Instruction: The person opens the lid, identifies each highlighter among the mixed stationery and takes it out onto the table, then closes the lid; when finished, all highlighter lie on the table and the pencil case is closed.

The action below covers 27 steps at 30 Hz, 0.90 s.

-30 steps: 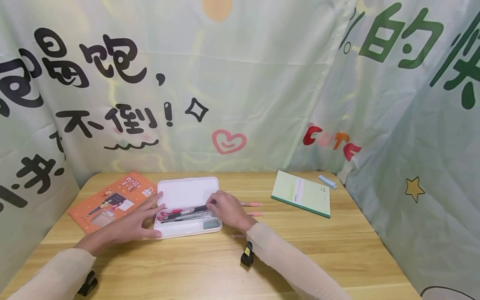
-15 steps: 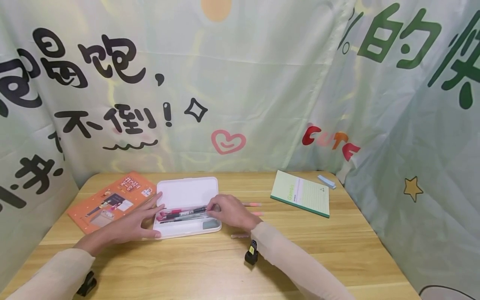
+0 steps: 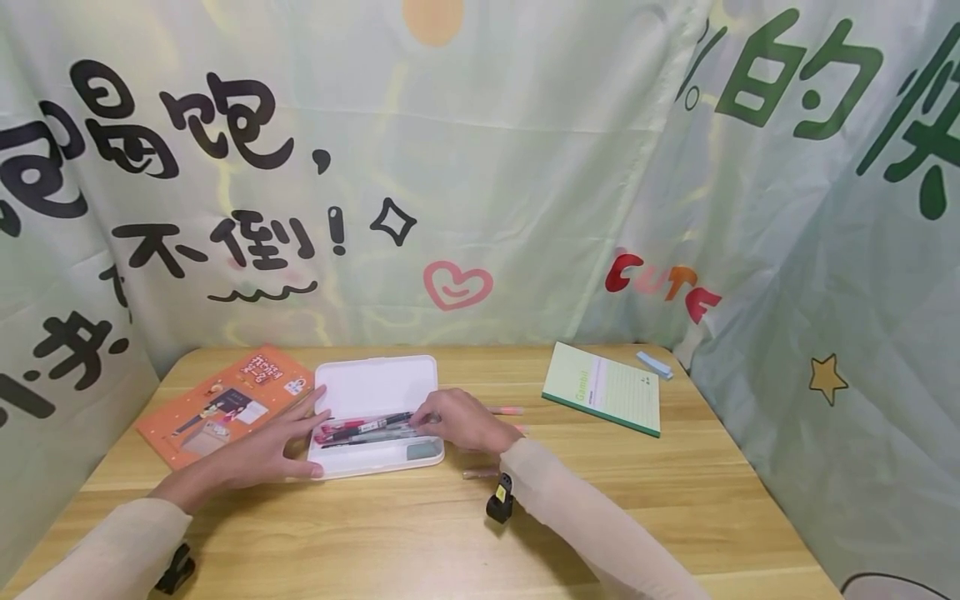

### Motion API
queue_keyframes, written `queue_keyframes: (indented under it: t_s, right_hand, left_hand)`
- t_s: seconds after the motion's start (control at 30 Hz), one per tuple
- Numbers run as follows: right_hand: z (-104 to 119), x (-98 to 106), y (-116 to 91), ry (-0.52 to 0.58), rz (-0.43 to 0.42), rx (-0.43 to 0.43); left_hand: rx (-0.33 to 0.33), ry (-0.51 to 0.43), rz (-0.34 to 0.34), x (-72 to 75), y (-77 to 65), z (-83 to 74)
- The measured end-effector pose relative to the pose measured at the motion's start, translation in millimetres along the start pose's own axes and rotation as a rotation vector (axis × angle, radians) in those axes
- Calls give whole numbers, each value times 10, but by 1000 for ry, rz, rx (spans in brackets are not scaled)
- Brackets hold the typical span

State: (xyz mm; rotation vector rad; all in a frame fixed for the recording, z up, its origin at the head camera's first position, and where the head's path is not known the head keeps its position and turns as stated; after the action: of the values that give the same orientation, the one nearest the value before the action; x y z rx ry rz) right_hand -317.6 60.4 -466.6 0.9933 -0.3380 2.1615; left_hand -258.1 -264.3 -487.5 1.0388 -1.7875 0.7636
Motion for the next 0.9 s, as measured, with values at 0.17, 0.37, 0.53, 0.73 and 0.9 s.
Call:
queue_keyframes:
  t_s: [0.17, 0.37, 0.53, 0.73, 0.9]
  right_hand:
    - [-19, 2, -14, -5, 2, 29]
    - [-24, 14, -40, 9, 6, 52]
    - [-21, 21, -42, 36, 2, 45]
    - [-22, 27, -45, 94, 2, 28]
    - [-36, 52, -48, 89, -19, 52]
  left_hand:
    - [0, -1, 3, 0, 5, -8]
    - [-5, -2, 0, -2, 6, -3]
    - [-10, -1, -9, -4, 1, 1]
    - [-13, -6, -11, -2, -1, -8]
    - [-12, -4, -12, -1, -2, -14]
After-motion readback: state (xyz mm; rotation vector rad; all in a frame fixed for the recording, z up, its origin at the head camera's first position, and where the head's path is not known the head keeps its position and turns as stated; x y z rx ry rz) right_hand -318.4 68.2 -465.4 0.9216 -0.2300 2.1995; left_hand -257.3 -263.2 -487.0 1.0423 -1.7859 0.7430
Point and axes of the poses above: each hand's wrist, its own y-axis towards the middle knuckle, its own x-axis out of the back of the hand, z = x × y, the point moved 3 cm from there along y, towards the middle knuckle, and after that the axes turned 13 degrees about y, right-handed, at the moved point
